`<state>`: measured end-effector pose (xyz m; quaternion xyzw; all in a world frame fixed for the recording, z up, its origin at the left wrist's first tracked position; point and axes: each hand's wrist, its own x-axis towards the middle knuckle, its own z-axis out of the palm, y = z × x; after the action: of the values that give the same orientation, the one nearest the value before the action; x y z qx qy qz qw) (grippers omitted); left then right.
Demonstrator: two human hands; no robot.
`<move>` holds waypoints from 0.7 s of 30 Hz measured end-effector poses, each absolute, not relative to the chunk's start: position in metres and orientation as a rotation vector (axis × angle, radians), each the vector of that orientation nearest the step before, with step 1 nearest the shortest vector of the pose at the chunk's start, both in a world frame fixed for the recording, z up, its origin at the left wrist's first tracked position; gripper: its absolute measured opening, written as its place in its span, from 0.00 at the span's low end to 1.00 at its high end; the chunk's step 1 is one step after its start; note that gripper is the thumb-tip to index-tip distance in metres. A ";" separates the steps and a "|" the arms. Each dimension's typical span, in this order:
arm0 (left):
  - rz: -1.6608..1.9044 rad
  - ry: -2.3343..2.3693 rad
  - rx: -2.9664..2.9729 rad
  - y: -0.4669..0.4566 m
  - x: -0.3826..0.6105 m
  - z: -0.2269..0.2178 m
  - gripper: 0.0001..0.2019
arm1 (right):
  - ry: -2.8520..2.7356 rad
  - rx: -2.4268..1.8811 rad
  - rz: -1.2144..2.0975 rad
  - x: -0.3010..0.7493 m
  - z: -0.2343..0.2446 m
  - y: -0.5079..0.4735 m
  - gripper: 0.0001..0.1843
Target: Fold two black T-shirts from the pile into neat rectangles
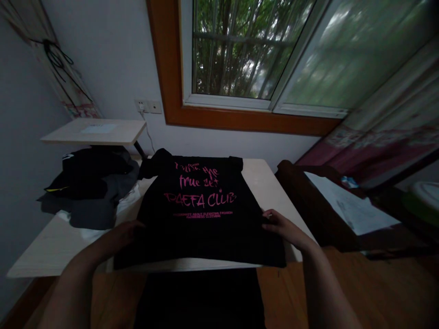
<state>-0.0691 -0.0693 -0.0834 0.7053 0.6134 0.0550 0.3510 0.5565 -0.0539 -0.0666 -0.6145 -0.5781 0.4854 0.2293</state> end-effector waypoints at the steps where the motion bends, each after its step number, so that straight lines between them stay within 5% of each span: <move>1: 0.088 1.577 1.813 -0.073 -0.068 -0.078 0.27 | -1.633 -1.665 1.366 0.560 -0.064 -0.056 0.22; 6: -0.033 1.642 1.827 -0.069 -0.066 -0.060 0.23 | -1.768 -1.873 1.009 0.566 -0.067 -0.040 0.19; 11: 0.274 1.873 2.033 -0.037 -0.060 -0.068 0.25 | -1.746 -2.005 0.438 0.554 -0.087 -0.003 0.18; 21: 0.369 2.321 2.008 0.008 -0.003 -0.080 0.26 | -1.815 -2.054 0.164 0.494 -0.097 0.041 0.23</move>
<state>-0.0034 0.0076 -0.0805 0.6494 0.7506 0.1195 0.0255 0.4943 0.0405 -0.0968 -0.7334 -0.6481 0.0587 0.1967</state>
